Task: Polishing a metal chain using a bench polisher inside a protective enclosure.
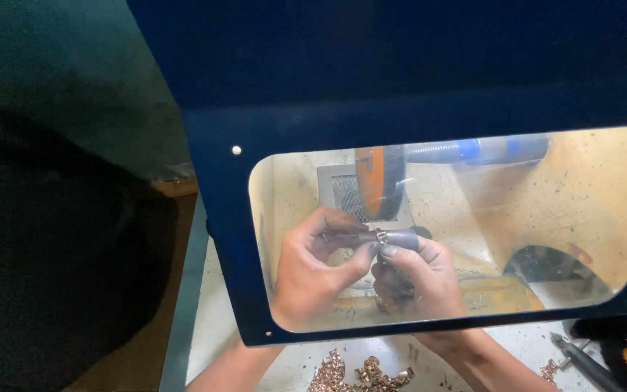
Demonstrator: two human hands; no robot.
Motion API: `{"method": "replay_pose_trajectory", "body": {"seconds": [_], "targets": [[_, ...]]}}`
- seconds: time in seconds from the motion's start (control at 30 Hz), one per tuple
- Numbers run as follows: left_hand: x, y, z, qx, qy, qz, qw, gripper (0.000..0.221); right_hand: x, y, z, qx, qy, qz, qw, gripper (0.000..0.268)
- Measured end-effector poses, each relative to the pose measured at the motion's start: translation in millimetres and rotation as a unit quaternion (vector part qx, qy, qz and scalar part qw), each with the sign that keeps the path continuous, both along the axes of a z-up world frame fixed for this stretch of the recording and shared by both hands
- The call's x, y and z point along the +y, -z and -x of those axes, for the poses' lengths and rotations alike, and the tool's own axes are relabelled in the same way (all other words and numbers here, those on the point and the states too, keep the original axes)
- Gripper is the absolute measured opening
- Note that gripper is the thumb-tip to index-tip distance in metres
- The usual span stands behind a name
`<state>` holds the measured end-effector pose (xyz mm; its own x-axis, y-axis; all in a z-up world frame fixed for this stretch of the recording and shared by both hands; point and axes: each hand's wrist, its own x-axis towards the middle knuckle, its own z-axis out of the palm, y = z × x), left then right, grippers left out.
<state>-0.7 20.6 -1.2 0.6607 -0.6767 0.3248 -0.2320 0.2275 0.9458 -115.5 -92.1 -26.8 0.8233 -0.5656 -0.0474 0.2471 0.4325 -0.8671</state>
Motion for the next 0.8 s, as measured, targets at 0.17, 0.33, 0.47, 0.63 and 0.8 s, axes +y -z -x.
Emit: {"method": "replay_pose_trajectory", "body": {"seconds": [0.17,0.33,0.47,0.63,0.8], "targets": [[-4,5,0,0.027,0.0,0.003,1.0,0.019,0,4,-4,0.051,0.042,0.01,0.998,0.02],[-8,4,2,0.054,-0.004,-0.002,0.999,0.02,1,-4,-4,0.097,0.056,0.036,0.993,0.03],[-11,5,0,0.077,-0.02,-0.032,0.996,0.019,1,-11,-7,0.103,0.053,0.003,0.993,0.027],[-15,4,-3,0.092,-0.037,-0.041,0.994,0.015,-11,-3,-15,0.071,0.019,-0.006,0.997,0.019],[-17,3,1,0.104,-0.035,-0.015,0.994,0.016,-23,10,-11,0.04,-0.015,0.033,0.999,0.015]]}}
